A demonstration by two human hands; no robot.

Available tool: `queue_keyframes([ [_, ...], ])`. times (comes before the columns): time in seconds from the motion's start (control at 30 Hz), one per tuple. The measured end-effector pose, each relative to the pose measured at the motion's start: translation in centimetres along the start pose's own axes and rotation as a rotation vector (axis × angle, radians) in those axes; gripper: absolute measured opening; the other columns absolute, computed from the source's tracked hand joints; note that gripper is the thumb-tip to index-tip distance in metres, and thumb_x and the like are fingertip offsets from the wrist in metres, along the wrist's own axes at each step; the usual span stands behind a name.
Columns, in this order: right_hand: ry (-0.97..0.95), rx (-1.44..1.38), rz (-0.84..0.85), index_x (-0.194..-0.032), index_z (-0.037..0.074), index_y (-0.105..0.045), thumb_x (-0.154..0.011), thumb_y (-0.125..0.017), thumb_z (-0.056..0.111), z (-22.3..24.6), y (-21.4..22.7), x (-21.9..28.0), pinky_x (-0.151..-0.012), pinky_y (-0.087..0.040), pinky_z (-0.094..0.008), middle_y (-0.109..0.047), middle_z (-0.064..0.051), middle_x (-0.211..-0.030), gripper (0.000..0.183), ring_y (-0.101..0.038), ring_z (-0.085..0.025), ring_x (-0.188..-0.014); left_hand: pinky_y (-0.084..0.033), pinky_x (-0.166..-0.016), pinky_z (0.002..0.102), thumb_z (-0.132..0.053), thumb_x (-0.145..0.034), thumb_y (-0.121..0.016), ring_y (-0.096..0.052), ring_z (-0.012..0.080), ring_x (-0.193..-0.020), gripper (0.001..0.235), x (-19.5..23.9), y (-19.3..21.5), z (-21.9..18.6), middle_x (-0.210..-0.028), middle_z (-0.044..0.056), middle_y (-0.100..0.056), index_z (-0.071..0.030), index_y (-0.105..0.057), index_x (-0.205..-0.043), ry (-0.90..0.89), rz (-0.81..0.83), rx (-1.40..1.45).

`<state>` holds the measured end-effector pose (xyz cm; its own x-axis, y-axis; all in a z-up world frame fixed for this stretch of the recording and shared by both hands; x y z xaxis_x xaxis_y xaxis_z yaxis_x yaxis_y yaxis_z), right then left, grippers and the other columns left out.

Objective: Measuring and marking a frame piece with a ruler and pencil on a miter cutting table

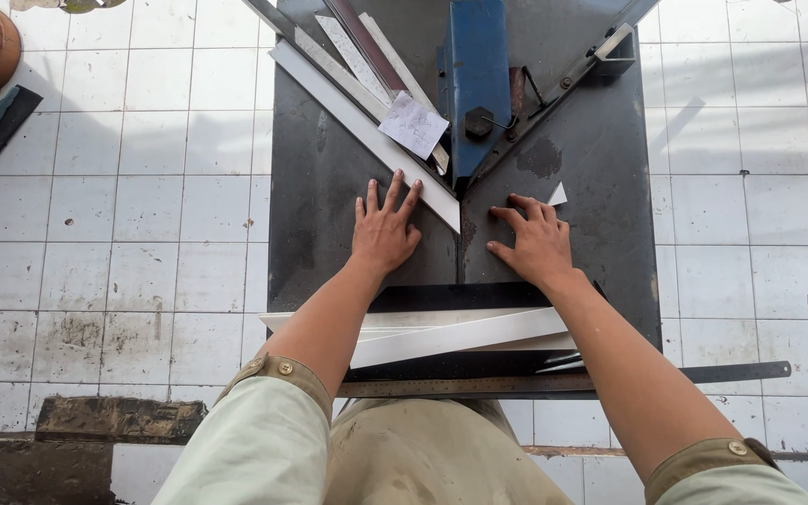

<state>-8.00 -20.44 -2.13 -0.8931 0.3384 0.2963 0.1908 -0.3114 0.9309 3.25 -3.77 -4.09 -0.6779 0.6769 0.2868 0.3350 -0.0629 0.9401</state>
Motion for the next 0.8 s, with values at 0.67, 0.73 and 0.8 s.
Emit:
queue_keyframes([
  [0.67,0.009,0.006,-0.013,-0.126,0.037,-0.041,-0.08,-0.053,0.048,-0.23,-0.74,0.04,-0.097,-0.031,-0.048,-0.032,0.001,-0.134,0.049,-0.027,-0.024,-0.129,-0.021,-0.103,0.056,-0.028,-0.079,-0.04,-0.012,0.0428,-0.131,0.072,-0.08,0.39,-0.12,-0.148,0.005,-0.003,-0.032,-0.007,-0.142,0.006,0.057,-0.006],
  [0.73,0.011,0.003,-0.008,-0.126,0.037,-0.041,-0.079,-0.053,0.048,-0.26,-0.92,0.0,-0.097,-0.031,-0.048,-0.032,0.001,-0.135,0.05,-0.026,-0.024,-0.129,-0.021,-0.103,0.056,-0.028,-0.079,-0.04,-0.013,0.0426,-0.131,0.072,-0.06,0.45,-0.09,-0.148,0.005,-0.003,-0.031,-0.007,-0.142,0.012,0.065,-0.003],
  [0.8,0.018,0.015,-0.021,-0.127,0.036,-0.041,-0.08,-0.052,0.049,-0.23,-0.96,0.07,-0.098,-0.03,-0.049,-0.032,0.0,-0.135,0.05,-0.026,-0.025,-0.129,-0.021,-0.103,0.056,-0.028,-0.079,-0.039,-0.013,0.0422,-0.131,0.072,-0.13,0.29,-0.07,-0.148,0.004,-0.003,-0.031,-0.006,-0.142,0.016,0.081,-0.019],
])
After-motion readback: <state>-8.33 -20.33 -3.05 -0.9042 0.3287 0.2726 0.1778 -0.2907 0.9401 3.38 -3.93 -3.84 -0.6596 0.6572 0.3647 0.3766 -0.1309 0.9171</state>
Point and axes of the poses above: each hand's wrist, its own x-axis away from the middle knuckle, its own y-axis out of the back of the hand, z = x × y, the point moved 9 cm from there along -x, towards the middle knuckle
